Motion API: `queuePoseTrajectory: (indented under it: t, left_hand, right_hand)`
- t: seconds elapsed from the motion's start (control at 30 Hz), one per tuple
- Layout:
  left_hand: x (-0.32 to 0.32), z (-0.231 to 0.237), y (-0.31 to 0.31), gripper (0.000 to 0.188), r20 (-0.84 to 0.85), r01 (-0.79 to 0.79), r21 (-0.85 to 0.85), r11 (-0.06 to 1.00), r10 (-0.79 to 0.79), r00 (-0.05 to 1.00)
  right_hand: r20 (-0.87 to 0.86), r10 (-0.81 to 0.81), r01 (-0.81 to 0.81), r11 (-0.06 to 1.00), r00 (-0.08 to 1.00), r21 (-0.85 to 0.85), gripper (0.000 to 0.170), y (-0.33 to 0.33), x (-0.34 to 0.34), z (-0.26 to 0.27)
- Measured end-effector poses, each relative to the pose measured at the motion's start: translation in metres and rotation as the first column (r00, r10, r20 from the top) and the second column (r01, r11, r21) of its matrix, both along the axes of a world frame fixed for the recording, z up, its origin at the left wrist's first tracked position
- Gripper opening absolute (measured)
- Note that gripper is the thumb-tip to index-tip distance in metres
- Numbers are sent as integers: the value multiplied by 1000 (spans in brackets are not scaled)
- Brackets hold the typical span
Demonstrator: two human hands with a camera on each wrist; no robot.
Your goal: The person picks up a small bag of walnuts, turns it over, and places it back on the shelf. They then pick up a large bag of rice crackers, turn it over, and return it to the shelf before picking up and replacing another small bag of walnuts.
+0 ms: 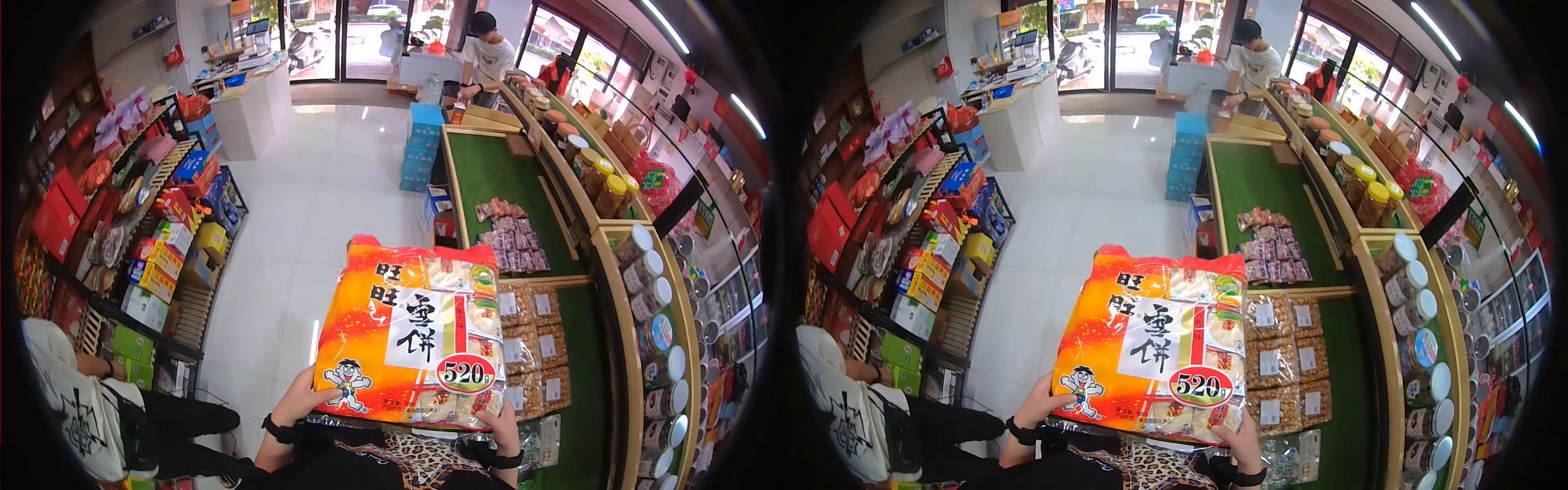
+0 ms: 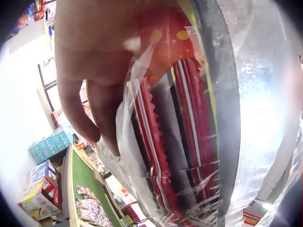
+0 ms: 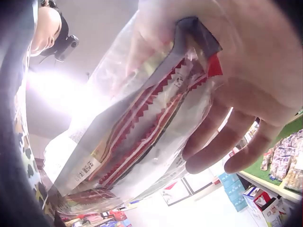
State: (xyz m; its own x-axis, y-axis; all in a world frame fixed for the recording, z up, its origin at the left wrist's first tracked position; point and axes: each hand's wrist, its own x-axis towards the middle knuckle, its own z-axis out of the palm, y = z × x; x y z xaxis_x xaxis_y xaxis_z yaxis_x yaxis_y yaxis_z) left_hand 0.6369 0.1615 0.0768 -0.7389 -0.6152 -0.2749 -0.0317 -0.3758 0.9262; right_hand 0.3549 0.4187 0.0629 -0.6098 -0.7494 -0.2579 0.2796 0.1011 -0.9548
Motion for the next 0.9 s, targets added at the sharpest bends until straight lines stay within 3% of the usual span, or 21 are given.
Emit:
queuePoseTrajectory:
  t: [0.1, 0.3, 0.53, 0.8, 0.9]
  left_hand:
    - [7, 2, -49, 52, 3, -8, -96, 995, 8, 1000]
    - [16, 8, -91, 53, -5, -79, 12, 997, 79, 997]
    - [13, -13, -104, 49, 44, -227, 158, 961, 223, 974]
    - [-50, -7, -174, 47, 56, -284, 138, 949, 279, 959]
    - [-92, -2, -206, 48, 49, -309, 26, 951, 308, 950]
  right_hand:
    - [9, 4, -3, 998, 1000, -65, 60, -54, 6, 13]
    - [48, 51, -50, 998, 998, -40, 58, -114, 8, 21]
    - [165, 199, -211, 975, 966, 63, 56, -170, -23, 9]
    - [112, 296, -304, 951, 949, 57, 61, -260, -98, -13]
    - [108, 315, -318, 948, 943, 9, 62, -299, -143, 5]
